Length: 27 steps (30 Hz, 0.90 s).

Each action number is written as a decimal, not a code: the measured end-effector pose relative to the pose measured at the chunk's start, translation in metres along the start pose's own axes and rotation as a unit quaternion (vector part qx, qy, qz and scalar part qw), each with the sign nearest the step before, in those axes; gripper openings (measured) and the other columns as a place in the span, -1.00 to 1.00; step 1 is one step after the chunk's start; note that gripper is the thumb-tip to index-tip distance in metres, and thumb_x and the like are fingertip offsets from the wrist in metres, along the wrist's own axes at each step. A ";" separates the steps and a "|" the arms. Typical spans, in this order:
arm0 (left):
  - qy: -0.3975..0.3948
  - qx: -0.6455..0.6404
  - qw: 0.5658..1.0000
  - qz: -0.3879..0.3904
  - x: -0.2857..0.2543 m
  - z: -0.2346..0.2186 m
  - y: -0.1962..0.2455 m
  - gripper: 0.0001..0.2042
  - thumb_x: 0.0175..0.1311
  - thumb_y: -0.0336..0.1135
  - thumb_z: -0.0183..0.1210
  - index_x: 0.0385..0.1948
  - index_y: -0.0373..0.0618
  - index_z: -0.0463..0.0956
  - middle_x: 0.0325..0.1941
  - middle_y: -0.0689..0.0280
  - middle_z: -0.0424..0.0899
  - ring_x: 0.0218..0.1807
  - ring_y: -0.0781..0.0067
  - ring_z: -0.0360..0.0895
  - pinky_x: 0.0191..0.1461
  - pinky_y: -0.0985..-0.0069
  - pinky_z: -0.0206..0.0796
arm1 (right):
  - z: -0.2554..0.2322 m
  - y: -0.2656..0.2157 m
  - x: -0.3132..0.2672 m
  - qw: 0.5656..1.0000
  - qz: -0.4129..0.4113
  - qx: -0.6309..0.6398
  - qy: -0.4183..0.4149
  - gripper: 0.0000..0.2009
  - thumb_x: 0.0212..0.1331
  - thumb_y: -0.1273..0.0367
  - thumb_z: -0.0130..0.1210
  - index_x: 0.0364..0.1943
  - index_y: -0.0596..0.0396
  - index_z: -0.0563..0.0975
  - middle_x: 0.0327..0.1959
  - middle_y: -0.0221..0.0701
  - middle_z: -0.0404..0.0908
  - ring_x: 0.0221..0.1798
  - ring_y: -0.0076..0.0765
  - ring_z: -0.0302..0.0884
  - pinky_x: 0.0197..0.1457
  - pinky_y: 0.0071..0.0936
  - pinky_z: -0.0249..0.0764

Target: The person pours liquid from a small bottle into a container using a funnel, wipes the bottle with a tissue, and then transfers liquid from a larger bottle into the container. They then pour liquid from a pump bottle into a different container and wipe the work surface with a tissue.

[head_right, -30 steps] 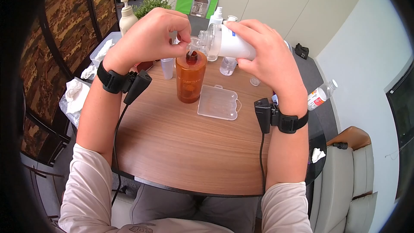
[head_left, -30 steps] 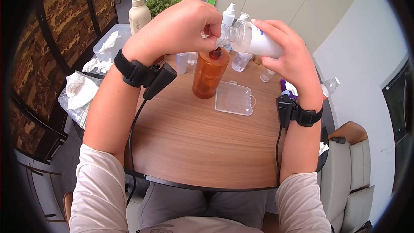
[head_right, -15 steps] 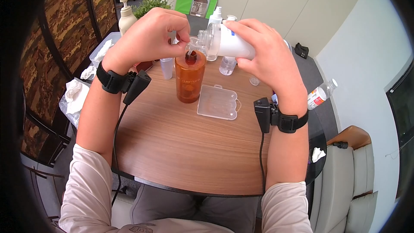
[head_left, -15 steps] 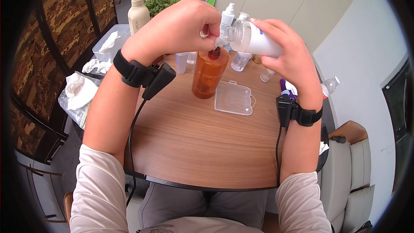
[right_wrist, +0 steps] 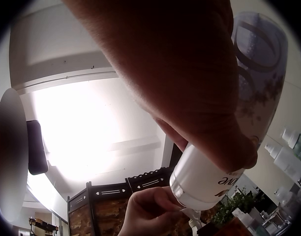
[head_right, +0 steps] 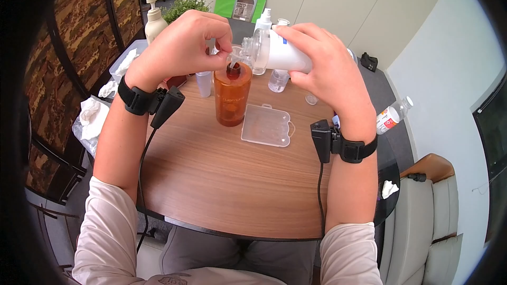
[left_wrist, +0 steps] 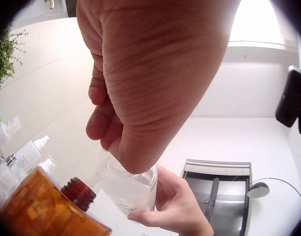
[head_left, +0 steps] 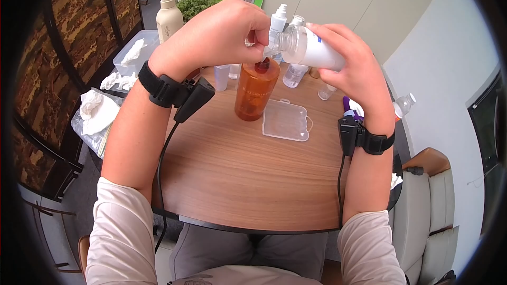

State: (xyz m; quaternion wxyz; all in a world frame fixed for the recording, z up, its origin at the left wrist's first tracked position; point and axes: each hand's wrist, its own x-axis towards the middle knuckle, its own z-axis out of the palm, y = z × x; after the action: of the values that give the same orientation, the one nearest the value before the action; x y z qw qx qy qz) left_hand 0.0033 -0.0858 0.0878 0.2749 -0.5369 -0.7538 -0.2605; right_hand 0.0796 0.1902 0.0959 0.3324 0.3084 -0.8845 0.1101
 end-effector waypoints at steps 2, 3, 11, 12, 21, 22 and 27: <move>0.000 -0.001 1.000 0.002 0.000 0.000 0.000 -0.90 0.00 -0.52 0.36 -0.48 -0.26 0.61 -0.45 0.21 0.69 -0.39 0.21 0.66 -0.28 0.40 0.52 | 0.000 0.000 0.000 1.000 0.000 -0.001 0.000 -0.35 -0.14 0.57 0.31 0.23 -0.04 0.63 0.12 -0.34 0.70 0.15 -0.03 0.63 0.27 -0.18 0.57; 0.000 -0.002 1.000 0.004 0.000 -0.001 0.001 -0.90 0.00 -0.52 0.36 -0.48 -0.26 0.60 -0.45 0.21 0.69 -0.39 0.21 0.66 -0.28 0.40 0.51 | 0.000 0.000 0.000 1.000 0.000 -0.001 0.000 -0.35 -0.14 0.56 0.31 0.23 -0.04 0.63 0.12 -0.34 0.70 0.15 -0.03 0.63 0.27 -0.18 0.57; 0.000 -0.008 1.000 0.004 0.000 0.000 -0.001 -0.89 0.00 -0.51 0.37 -0.48 -0.25 0.61 -0.45 0.22 0.68 -0.39 0.22 0.65 -0.29 0.40 0.50 | 0.000 0.001 0.000 1.000 -0.002 -0.003 -0.001 -0.35 -0.14 0.56 0.33 0.23 -0.04 0.63 0.12 -0.35 0.70 0.16 -0.03 0.63 0.28 -0.18 0.56; -0.001 -0.006 1.000 0.004 0.000 0.000 -0.001 -0.89 0.00 -0.51 0.37 -0.47 -0.25 0.61 -0.45 0.22 0.68 -0.39 0.22 0.65 -0.29 0.40 0.50 | 0.000 0.000 0.000 1.000 -0.002 -0.004 -0.001 -0.35 -0.14 0.56 0.33 0.23 -0.04 0.63 0.12 -0.35 0.70 0.16 -0.04 0.63 0.28 -0.18 0.56; -0.002 -0.007 1.000 0.003 0.000 0.000 0.000 -0.89 0.01 -0.51 0.37 -0.47 -0.25 0.61 -0.45 0.22 0.69 -0.39 0.23 0.65 -0.30 0.40 0.50 | 0.000 0.001 0.000 1.000 -0.004 -0.001 -0.003 -0.34 -0.14 0.55 0.33 0.24 -0.06 0.63 0.12 -0.34 0.69 0.17 -0.04 0.62 0.29 -0.18 0.56; -0.006 -0.006 1.000 -0.001 0.000 0.000 0.000 -0.89 0.01 -0.51 0.38 -0.48 -0.25 0.61 -0.45 0.22 0.69 -0.39 0.23 0.65 -0.30 0.40 0.50 | 0.000 0.001 0.000 1.000 -0.003 -0.001 -0.004 -0.33 -0.14 0.55 0.33 0.25 -0.06 0.63 0.12 -0.34 0.69 0.17 -0.04 0.62 0.29 -0.17 0.55; -0.008 -0.009 1.000 -0.005 0.000 0.000 0.000 -0.88 0.00 -0.51 0.39 -0.48 -0.26 0.60 -0.45 0.22 0.68 -0.40 0.24 0.65 -0.30 0.40 0.50 | 0.002 0.003 0.000 1.000 -0.004 -0.005 -0.006 -0.33 -0.13 0.55 0.33 0.25 -0.08 0.63 0.11 -0.34 0.69 0.17 -0.04 0.62 0.29 -0.18 0.55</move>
State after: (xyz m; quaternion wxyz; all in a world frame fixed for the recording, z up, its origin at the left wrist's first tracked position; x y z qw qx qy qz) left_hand 0.0036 -0.0856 0.0878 0.2631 -0.5379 -0.7562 -0.2639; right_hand 0.0773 0.1916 0.0941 0.3292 0.3109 -0.8856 0.1030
